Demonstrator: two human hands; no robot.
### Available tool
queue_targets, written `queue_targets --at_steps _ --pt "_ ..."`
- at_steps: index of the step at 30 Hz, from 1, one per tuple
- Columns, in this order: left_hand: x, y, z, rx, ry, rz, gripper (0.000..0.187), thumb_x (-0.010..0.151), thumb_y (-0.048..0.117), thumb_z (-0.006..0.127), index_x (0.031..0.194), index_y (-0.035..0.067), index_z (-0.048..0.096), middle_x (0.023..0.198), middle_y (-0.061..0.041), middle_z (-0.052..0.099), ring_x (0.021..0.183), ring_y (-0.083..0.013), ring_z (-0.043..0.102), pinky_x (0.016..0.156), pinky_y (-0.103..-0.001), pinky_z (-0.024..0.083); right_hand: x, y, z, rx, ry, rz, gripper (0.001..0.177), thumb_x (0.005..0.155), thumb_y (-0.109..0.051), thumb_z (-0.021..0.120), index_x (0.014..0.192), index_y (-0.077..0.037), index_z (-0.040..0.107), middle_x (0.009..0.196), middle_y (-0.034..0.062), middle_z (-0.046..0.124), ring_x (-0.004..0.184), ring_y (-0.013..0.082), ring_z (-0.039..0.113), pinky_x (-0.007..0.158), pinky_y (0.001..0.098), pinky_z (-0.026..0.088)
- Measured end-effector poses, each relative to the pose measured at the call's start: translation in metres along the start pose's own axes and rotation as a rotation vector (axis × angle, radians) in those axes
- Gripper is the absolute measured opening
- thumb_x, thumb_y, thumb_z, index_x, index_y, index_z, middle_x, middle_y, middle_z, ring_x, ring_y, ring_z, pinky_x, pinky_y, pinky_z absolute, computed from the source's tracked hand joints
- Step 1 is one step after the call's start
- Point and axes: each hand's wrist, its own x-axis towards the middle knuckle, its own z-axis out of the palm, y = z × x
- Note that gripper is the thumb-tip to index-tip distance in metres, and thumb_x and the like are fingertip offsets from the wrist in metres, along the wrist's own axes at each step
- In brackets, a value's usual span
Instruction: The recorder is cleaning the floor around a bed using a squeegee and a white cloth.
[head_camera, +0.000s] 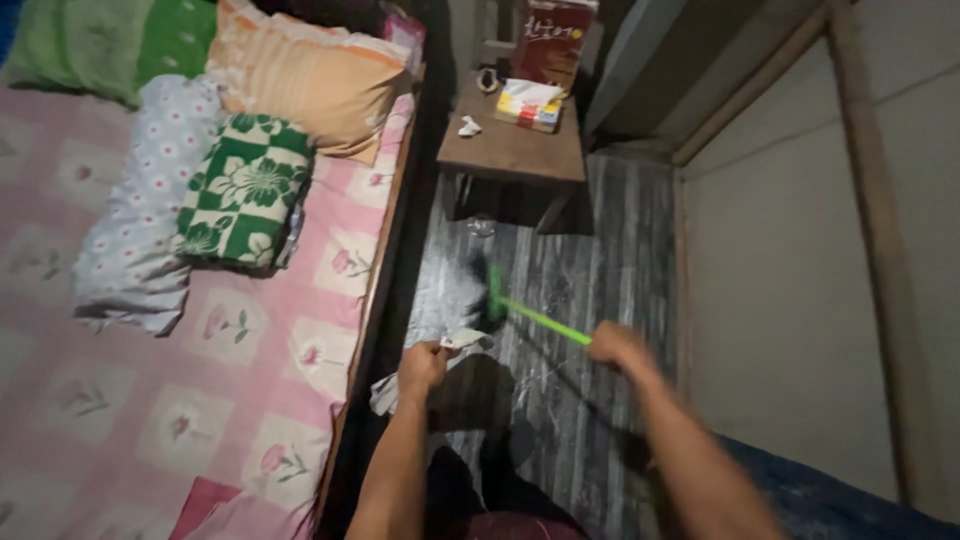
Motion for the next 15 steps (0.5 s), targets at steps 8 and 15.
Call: queue_targets --at_steps 8,15 --pt "0.002 -0.032 0.030 0.180 -0.120 0.081 0.032 0.086 0.045 0.072 0.106 0.022 0.081 0.103 -0.016 0.075 0.099 -0.0351 0.072 0.088 -0.046 0.056 0.020 0.033 0.045 0.128 0.140 0.084 0.031 0.078 -0.024 0.072 0.103 -0.006 0.078 0.106 0.0213 0.075 0.099 0.0402 0.074 0.084 0.0504 0.058" --pt "0.002 -0.050 0.027 0.178 -0.268 0.121 0.029 0.084 0.041 0.074 0.104 0.022 0.081 0.095 -0.015 0.077 0.089 -0.0336 0.076 0.083 -0.045 0.058 -0.026 -0.135 0.116 0.124 -0.006 -0.182 0.032 0.072 -0.024 0.075 0.102 -0.012 0.077 0.105 0.0170 0.073 0.102 0.0370 0.071 0.086 0.0495 0.058"
